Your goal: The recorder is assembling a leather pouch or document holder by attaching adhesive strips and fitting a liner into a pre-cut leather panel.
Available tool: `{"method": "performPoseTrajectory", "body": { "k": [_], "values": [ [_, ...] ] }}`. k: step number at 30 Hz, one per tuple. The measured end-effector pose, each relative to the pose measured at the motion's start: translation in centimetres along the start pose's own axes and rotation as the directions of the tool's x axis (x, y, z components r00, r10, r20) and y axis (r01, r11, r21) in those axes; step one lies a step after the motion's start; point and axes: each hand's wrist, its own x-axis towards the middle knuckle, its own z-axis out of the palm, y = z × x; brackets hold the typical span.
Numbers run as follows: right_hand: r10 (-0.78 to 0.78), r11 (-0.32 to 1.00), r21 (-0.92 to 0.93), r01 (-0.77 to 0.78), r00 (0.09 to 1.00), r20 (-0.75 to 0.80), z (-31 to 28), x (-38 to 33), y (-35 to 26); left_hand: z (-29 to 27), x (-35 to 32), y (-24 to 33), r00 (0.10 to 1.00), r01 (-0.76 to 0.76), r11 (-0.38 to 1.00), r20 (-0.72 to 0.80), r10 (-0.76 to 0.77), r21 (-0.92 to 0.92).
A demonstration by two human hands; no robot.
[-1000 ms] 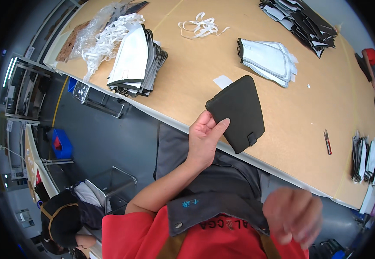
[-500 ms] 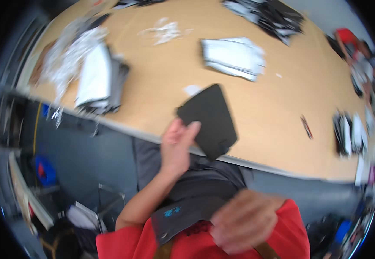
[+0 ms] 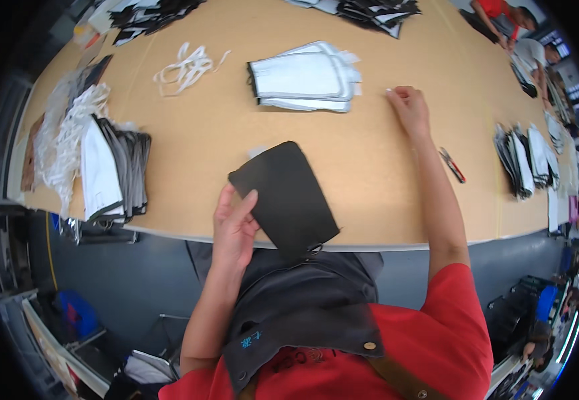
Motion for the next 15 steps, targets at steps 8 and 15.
{"method": "performPoseTrajectory", "body": {
  "k": [8, 15],
  "values": [
    [0.017, 1.000, 0.012, -0.017, 1.000, 0.002, 0.6, 0.9, -0.9, 0.1, 0.0, 0.3, 0.999, 0.030, 0.999, 0.010, -0.031, 0.032],
    [0.148, 0.761, 0.624, -0.179, 0.984, 0.103, -1.9, -2.6, -8.2, -0.1, 0.3, 0.0, 0.999, 0.038, 0.998, 0.023, -0.037, -0.042]
  ]
}}
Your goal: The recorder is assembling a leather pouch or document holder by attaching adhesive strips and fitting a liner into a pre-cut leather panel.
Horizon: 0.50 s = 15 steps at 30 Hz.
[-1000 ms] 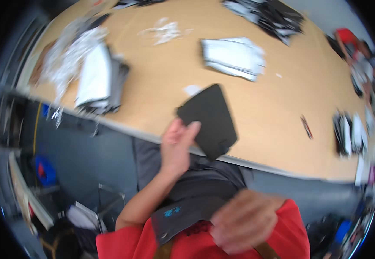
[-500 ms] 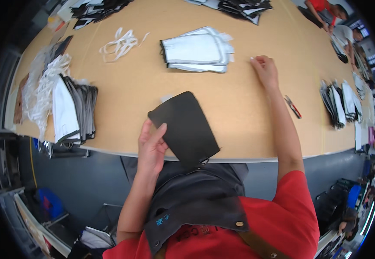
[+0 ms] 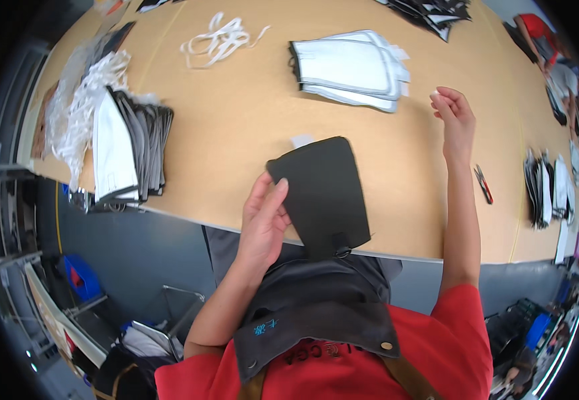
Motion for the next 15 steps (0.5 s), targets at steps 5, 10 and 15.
{"method": "performPoseTrajectory", "body": {
  "k": [5, 10, 15],
  "values": [
    [-0.015, 0.991, 0.130, -0.039, 0.920, 0.392, 4.6, -6.9, -8.0, 0.3, -0.2, 0.2, 0.999, -0.001, 1.000, 0.049, 0.000, 0.007],
    [0.008, 0.991, 0.090, -0.099, 0.713, 0.701, 6.8, -9.5, -12.0, 1.1, -0.9, -0.2, 0.993, -0.052, 0.999, 0.110, 0.050, 0.015],
    [0.126, 0.991, -0.069, -0.117, 0.606, 0.785, 8.1, -10.6, -14.4, 1.8, -1.8, -0.2, 0.975, -0.133, 0.989, 0.189, 0.120, 0.059]
  ]
}}
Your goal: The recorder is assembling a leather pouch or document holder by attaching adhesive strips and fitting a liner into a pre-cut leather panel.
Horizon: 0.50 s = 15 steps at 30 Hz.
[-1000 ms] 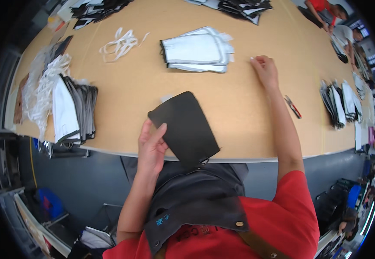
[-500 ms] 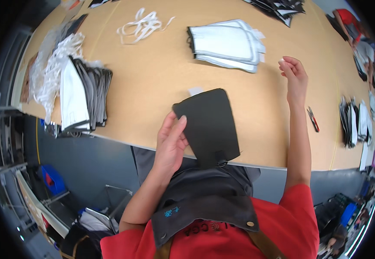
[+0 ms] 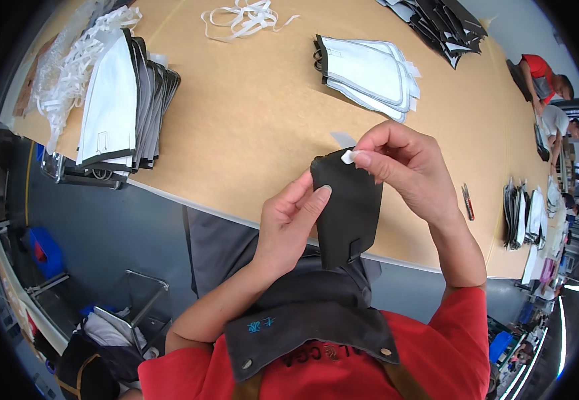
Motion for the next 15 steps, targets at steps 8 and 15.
{"method": "performPoseTrajectory", "body": {
  "k": [8, 15],
  "values": [
    [0.141, 0.978, -0.159, -0.134, 0.989, 0.036, 1.1, 0.3, -2.1, 0.6, -0.6, 0.2, 1.000, 0.002, 1.000, 0.031, -0.002, -0.020],
    [0.105, 0.950, -0.297, -0.092, 0.994, 0.028, 1.7, 0.8, -2.1, 0.9, -0.9, 0.0, 0.999, -0.018, 0.999, 0.031, 0.019, -0.028]
  ]
}}
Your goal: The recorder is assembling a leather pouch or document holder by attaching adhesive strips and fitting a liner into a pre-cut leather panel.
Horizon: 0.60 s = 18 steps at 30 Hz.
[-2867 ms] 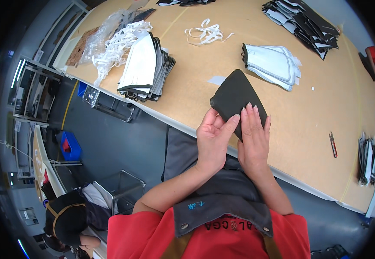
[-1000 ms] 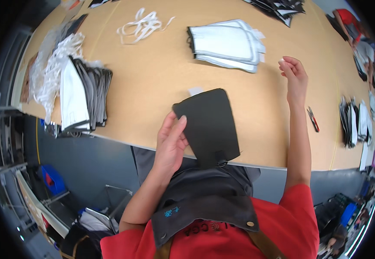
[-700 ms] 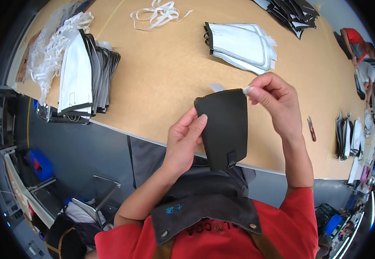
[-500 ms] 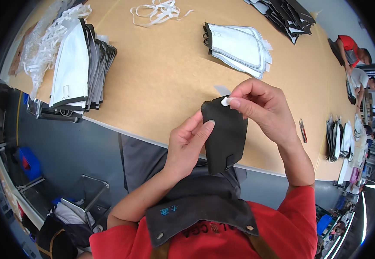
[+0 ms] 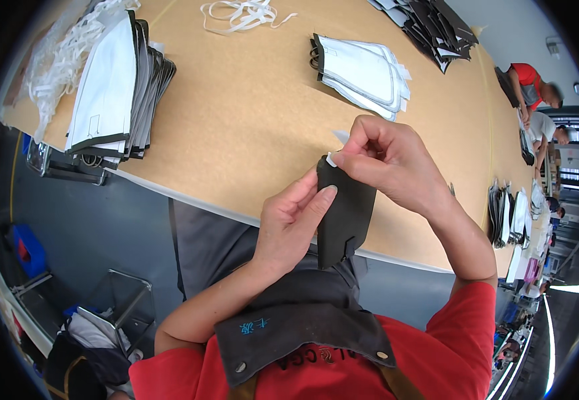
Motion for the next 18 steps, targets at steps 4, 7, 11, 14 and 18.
{"method": "performPoseTrajectory", "body": {
  "k": [4, 7, 11, 14, 18],
  "values": [
    [-0.008, 0.999, -0.049, 0.008, 1.000, 0.004, 0.10, 0.11, -0.31, -0.08, 0.07, -0.27, 0.998, -0.056, 0.998, 0.022, 0.055, 0.033],
    [-0.004, 0.996, -0.085, 0.005, 1.000, 0.010, 0.09, 0.19, -0.51, -0.18, 0.18, -0.62, 0.995, -0.092, 0.995, 0.033, 0.090, 0.049],
    [-0.021, 0.990, -0.140, 0.022, 1.000, 0.006, 0.08, 0.30, -0.61, 0.09, 0.10, -0.69, 0.997, -0.082, 0.995, -0.011, 0.082, 0.048],
    [-0.038, 0.988, -0.152, 0.039, 0.999, 0.014, 0.04, 0.47, -0.55, -0.12, -0.05, -0.74, 0.998, -0.069, 0.996, -0.001, 0.069, 0.050],
    [-0.031, 0.981, -0.189, 0.034, 0.999, 0.020, 0.06, 0.52, -0.94, -0.11, -0.13, -0.53, 0.999, -0.050, 0.997, 0.005, 0.050, 0.059]
  ]
}}
